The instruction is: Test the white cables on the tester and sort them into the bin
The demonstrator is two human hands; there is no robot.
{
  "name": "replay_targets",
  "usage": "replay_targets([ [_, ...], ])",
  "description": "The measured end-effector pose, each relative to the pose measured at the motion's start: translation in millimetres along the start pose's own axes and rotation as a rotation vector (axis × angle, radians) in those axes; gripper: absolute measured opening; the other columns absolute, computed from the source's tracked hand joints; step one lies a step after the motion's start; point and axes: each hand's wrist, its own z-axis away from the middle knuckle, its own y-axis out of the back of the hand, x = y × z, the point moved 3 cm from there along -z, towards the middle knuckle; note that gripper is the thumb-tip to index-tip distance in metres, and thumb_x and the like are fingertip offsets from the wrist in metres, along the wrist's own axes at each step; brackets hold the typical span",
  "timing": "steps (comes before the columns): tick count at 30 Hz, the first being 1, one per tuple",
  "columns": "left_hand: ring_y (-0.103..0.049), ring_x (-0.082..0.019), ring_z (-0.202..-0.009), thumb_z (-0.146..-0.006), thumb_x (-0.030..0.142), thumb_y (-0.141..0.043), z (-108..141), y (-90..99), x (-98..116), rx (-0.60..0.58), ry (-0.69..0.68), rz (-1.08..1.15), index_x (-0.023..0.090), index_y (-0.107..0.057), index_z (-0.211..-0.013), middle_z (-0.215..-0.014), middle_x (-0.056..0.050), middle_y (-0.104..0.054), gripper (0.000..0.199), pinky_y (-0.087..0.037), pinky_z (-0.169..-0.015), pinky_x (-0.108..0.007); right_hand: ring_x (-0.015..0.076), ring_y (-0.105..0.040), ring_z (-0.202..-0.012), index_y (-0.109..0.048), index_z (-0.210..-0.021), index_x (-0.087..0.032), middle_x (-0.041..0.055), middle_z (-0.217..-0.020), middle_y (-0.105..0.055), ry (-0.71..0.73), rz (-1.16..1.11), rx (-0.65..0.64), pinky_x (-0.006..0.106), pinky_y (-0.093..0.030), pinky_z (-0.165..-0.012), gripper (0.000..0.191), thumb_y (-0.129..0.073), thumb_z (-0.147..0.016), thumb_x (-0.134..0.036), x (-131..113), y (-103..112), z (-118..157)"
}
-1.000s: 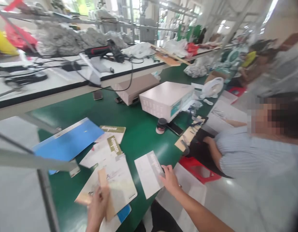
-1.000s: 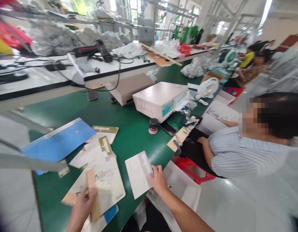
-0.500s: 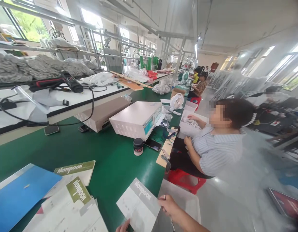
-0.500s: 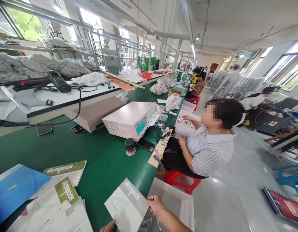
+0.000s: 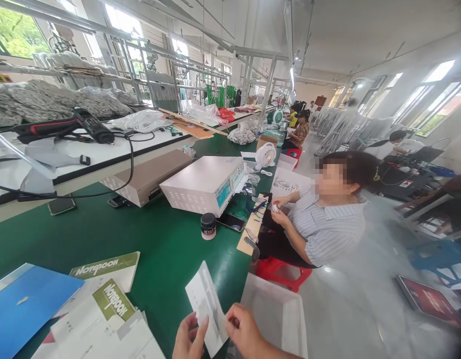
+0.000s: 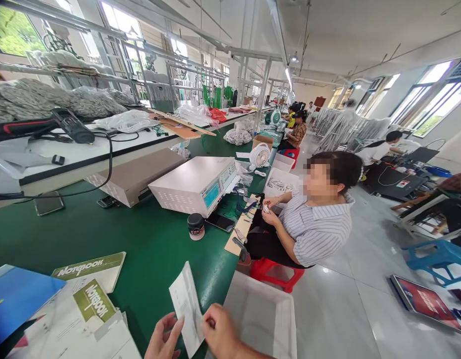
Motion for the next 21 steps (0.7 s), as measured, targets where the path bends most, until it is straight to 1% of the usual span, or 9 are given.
replay_targets([
  [2, -0.060, -0.028, -0.085, -0.051, 0.065, -0.063, -5.1, 6.4, 13.3, -0.042, 0.037, 0.011, 0.018, -0.053, -0.096, -0.103, -0.011, -0.058, 0.066, -0.050, -0.051, -0.033, 0.0148, -0.044, -0.060, -0.043, -0.061, -0.022, -0.0025, -0.064, -0.044, 0.149, 0.084, -0.083, 0.026, -0.030, -0.055, 0.010, -0.050, -0.063, -0.029, -9.7, -18.4, 11.1],
  [5, -0.060, -0.024, -0.077, -0.042, 0.060, -0.072, -13.1, 18.5, 14.8, -0.080, 0.126, 0.099, 0.018, -0.052, -0.086, -0.088, -0.006, -0.059, 0.064, -0.051, -0.051, -0.032, 0.0135, -0.041, -0.058, -0.041, -0.063, -0.022, -0.0031, -0.064, -0.039, 0.295, 0.213, -0.212, 0.025, -0.027, -0.053, 0.009, -0.050, -0.060, -0.022, -15.6, -39.9, 19.0],
  [7, -0.060, -0.022, -0.069, -0.041, 0.057, -0.074, -16.4, 24.1, 8.6, -0.097, 0.173, 0.192, 0.018, -0.053, -0.081, -0.078, -0.003, -0.060, 0.060, -0.051, -0.051, -0.032, 0.0127, -0.039, -0.057, -0.043, -0.062, -0.022, -0.0038, -0.063, -0.038, 0.272, 0.210, -0.261, 0.024, -0.027, -0.052, 0.010, -0.053, -0.059, -0.021, -16.3, -47.0, 19.7],
  [9, -0.060, -0.020, -0.064, -0.041, 0.054, -0.075, -17.6, 26.0, 1.8, -0.112, 0.193, 0.265, 0.018, -0.055, -0.078, -0.071, -0.001, -0.061, 0.055, -0.050, -0.051, -0.031, 0.0119, -0.041, -0.057, -0.049, -0.064, -0.022, -0.0040, -0.065, -0.043, 0.209, 0.130, -0.276, 0.023, -0.029, -0.051, 0.011, -0.059, -0.060, -0.024, -17.8, -48.9, 19.3],
  [11, -0.059, -0.019, -0.060, -0.041, 0.051, -0.077, -18.0, 24.8, -3.8, -0.114, 0.197, 0.327, 0.019, -0.057, -0.077, -0.068, 0.001, -0.062, 0.052, -0.049, -0.050, -0.029, 0.0122, -0.046, -0.059, -0.056, -0.067, -0.022, -0.0033, -0.069, -0.049, 0.137, 0.043, -0.215, 0.023, -0.034, -0.054, 0.009, -0.063, -0.063, -0.026, -18.8, -46.6, 17.3],
  [13, -0.058, -0.017, -0.057, -0.040, 0.047, -0.079, -18.3, 21.1, -8.9, -0.110, 0.225, 0.399, 0.019, -0.058, -0.076, -0.066, 0.003, -0.062, 0.050, -0.048, -0.050, -0.028, 0.0139, -0.050, -0.064, -0.061, -0.074, -0.021, -0.0012, -0.074, -0.055, 0.077, -0.001, -0.110, 0.024, -0.038, -0.058, 0.009, -0.062, -0.068, -0.027, -17.3, -42.5, 12.9],
  [15, -0.058, -0.016, -0.057, -0.040, 0.044, -0.080, -18.9, 16.4, -13.8, -0.106, 0.273, 0.474, 0.020, -0.059, -0.077, -0.064, 0.004, -0.062, 0.049, -0.047, -0.050, -0.026, 0.0164, -0.053, -0.070, -0.065, -0.083, -0.020, 0.0014, -0.080, -0.059, 0.045, 0.001, -0.028, 0.028, -0.042, -0.065, 0.015, -0.061, -0.071, -0.029, -13.2, -38.5, 5.6],
  [18, -0.059, -0.016, -0.059, -0.041, 0.042, -0.081, -18.8, 10.8, -18.8, -0.088, 0.330, 0.533, 0.019, -0.061, -0.081, -0.063, 0.004, -0.063, 0.050, -0.045, -0.050, -0.024, 0.0210, -0.057, -0.076, -0.068, -0.089, -0.018, 0.0047, -0.083, -0.064, 0.002, -0.017, -0.015, 0.033, -0.046, -0.071, 0.027, -0.064, -0.072, -0.039, -5.4, -33.4, -6.8],
  [21, -0.058, -0.013, -0.058, -0.045, 0.042, -0.081, -15.9, 8.4, -17.9, -0.088, 0.278, 0.582, 0.017, -0.062, -0.079, -0.064, 0.003, -0.063, 0.046, -0.045, -0.052, -0.023, 0.0246, -0.061, -0.081, -0.070, -0.089, -0.018, 0.0062, -0.085, -0.069, -0.059, -0.106, -0.035, 0.038, -0.047, -0.077, 0.040, -0.059, -0.075, -0.053, 0.0, -26.3, -13.9],
])
